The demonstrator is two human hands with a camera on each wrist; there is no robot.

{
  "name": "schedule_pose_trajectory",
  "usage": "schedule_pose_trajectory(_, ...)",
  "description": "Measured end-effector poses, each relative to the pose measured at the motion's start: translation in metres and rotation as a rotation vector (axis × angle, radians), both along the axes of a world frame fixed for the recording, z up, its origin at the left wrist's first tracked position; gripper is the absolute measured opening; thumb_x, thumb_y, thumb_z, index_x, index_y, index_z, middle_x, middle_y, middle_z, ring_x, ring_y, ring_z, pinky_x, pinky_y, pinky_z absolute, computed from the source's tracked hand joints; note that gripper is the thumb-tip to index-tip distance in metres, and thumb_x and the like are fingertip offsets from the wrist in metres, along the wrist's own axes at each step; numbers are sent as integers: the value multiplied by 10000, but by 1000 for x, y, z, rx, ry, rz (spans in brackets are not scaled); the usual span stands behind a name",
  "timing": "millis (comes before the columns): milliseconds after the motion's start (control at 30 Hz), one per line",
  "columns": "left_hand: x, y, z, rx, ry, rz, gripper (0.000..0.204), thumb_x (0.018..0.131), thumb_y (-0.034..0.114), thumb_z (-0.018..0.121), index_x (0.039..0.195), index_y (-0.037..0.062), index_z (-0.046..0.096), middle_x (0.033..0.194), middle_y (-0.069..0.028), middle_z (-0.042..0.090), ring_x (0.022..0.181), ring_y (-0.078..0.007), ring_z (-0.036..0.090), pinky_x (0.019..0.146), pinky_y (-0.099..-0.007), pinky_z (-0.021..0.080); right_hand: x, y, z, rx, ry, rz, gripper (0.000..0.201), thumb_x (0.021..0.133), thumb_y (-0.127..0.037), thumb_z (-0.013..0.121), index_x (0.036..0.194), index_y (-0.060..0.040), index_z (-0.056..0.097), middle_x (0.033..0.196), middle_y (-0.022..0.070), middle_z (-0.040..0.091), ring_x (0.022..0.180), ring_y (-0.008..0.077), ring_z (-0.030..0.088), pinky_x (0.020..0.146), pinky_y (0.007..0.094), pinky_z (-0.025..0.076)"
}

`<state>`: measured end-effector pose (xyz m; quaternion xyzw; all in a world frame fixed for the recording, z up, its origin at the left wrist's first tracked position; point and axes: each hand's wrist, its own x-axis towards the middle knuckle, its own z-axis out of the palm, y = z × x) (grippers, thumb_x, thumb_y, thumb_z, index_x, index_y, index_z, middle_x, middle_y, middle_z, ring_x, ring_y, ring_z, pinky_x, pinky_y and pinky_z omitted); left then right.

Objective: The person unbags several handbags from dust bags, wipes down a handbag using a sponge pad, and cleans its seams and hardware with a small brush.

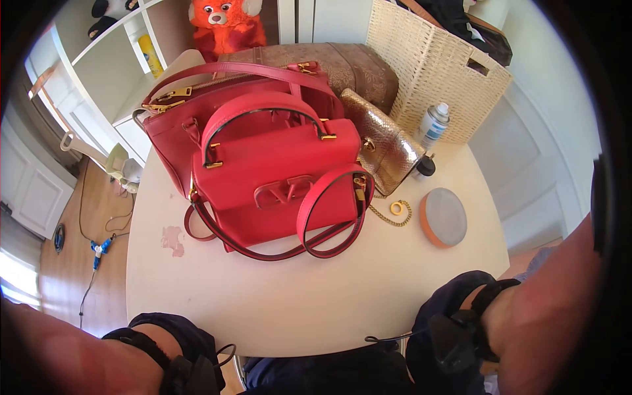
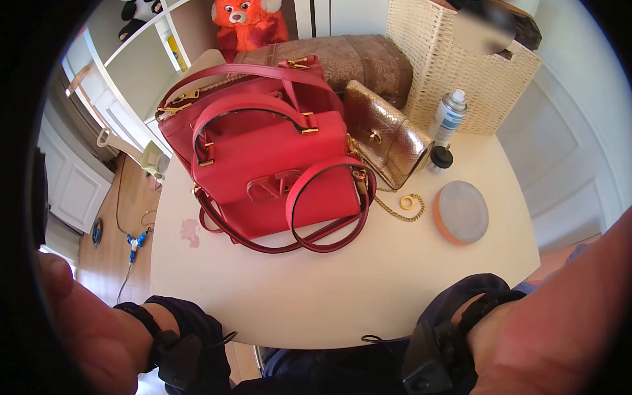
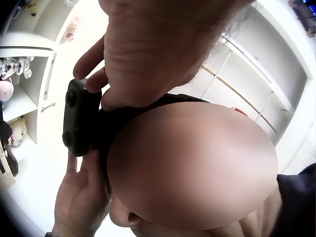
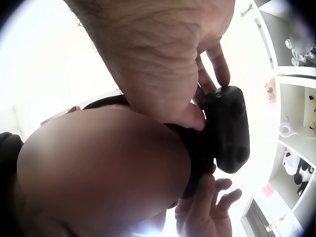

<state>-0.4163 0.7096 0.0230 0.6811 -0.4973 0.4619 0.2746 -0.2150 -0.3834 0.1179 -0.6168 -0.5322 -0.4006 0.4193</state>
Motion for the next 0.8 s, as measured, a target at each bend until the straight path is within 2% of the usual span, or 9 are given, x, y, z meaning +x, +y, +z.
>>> schedule_pose_trajectory(67, -26, 59, -20, 19, 0, 1, 699, 1072, 503, 611, 1536, -17, 568, 1619, -375, 475, 1373, -506, 628, 1135, -602, 549, 25, 36, 7, -9, -1, 2, 1036, 922, -637, 812, 1617, 45, 459, 1506, 308, 610, 1319, 421, 664, 1173, 494, 485)
schedule_pose_trajectory(100, -30, 71, -24, 29, -3, 2, 699, 1072, 503, 612, 1536, -17, 568, 1620, -375, 475, 1372, -506, 629, 1135, -601, 549, -1, 0, -5, -12, -5, 2, 1035, 922, -636, 813, 1617, 45, 460, 1505, 308, 611, 1318, 420, 665, 1173, 494, 486)
schedule_pose_trajectory(133, -30, 78, -28, 39, -11, 3, 698, 1071, 503, 613, 1536, -17, 568, 1620, -374, 475, 1372, -505, 629, 1135, -601, 549, 7, 3, -5, -16, -12, 3, 1034, 922, -635, 814, 1617, 45, 460, 1505, 307, 612, 1318, 419, 665, 1172, 493, 486)
schedule_pose_trajectory(267, -13, 51, -38, 65, -22, 7, 698, 1069, 501, 617, 1535, -16, 569, 1620, -373, 476, 1371, -503, 631, 1134, -599, 550, -4, -42, -14, -45, -26, 7, 1030, 923, -629, 816, 1616, 45, 461, 1502, 306, 614, 1315, 417, 667, 1170, 493, 488)
schedule_pose_trajectory(467, 13, -59, -10, 97, 33, 12, 697, 1066, 499, 624, 1534, -16, 571, 1620, -372, 477, 1369, -500, 634, 1133, -596, 552, 12, -16, 5, -95, 25, 15, 1024, 923, -621, 821, 1614, 45, 463, 1498, 303, 618, 1311, 413, 670, 1167, 491, 491)
schedule_pose_trajectory(500, 19, -80, -1, 105, 46, 10, 697, 1066, 499, 625, 1534, -15, 571, 1620, -371, 477, 1369, -499, 635, 1133, -595, 552, 36, -11, 17, -101, 38, 15, 1023, 923, -619, 821, 1614, 44, 464, 1497, 303, 619, 1310, 412, 670, 1167, 491, 491)
schedule_pose_trajectory(567, 34, -122, 18, 121, 72, 6, 697, 1065, 498, 627, 1534, -15, 572, 1621, -371, 477, 1368, -498, 635, 1133, -594, 553, 20, -35, 17, -113, 63, 14, 1021, 923, -616, 823, 1614, 44, 464, 1495, 302, 620, 1309, 411, 671, 1166, 490, 492)
schedule_pose_trajectory(633, 55, -162, 31, 137, 70, 2, 697, 1064, 498, 629, 1533, -15, 573, 1621, -370, 478, 1368, -497, 636, 1133, -593, 553, 62, 42, 34, -124, 61, 10, 1019, 923, -614, 824, 1613, 44, 465, 1494, 301, 621, 1307, 410, 672, 1165, 490, 493)
schedule_pose_trajectory(800, 103, -260, 53, 168, 64, -2, 697, 1062, 496, 634, 1532, -14, 574, 1621, -369, 478, 1366, -494, 639, 1132, -591, 555, 80, 101, 46, -162, 52, 6, 1014, 923, -607, 828, 1612, 44, 466, 1491, 299, 625, 1304, 407, 674, 1163, 489, 495)
